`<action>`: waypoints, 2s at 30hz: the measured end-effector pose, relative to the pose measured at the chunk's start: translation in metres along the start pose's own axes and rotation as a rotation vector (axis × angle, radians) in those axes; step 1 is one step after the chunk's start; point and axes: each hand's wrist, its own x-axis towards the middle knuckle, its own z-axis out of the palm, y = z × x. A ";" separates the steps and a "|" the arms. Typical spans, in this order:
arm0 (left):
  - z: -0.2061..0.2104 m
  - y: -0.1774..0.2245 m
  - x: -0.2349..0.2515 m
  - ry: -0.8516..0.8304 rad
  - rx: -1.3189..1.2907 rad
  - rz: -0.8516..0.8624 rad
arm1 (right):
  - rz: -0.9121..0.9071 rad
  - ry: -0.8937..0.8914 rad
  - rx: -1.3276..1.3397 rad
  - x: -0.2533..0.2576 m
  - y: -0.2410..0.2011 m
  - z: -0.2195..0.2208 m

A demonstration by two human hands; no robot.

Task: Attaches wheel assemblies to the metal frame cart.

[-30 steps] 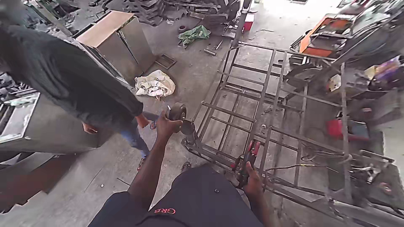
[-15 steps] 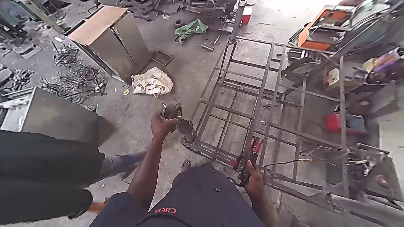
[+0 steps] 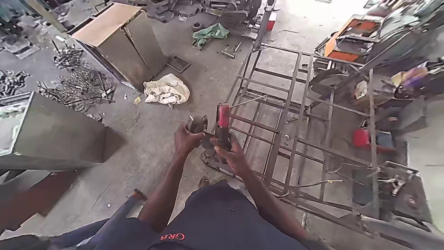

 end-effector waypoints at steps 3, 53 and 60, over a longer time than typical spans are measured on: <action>-0.002 0.000 0.001 -0.021 -0.023 -0.021 | -0.061 -0.012 -0.055 0.014 0.001 0.019; -0.022 0.024 -0.023 0.274 -0.261 0.164 | -0.140 0.460 0.318 -0.105 -0.001 -0.084; -0.025 0.032 -0.020 0.284 -0.741 0.172 | -0.132 0.439 0.354 -0.110 -0.004 -0.097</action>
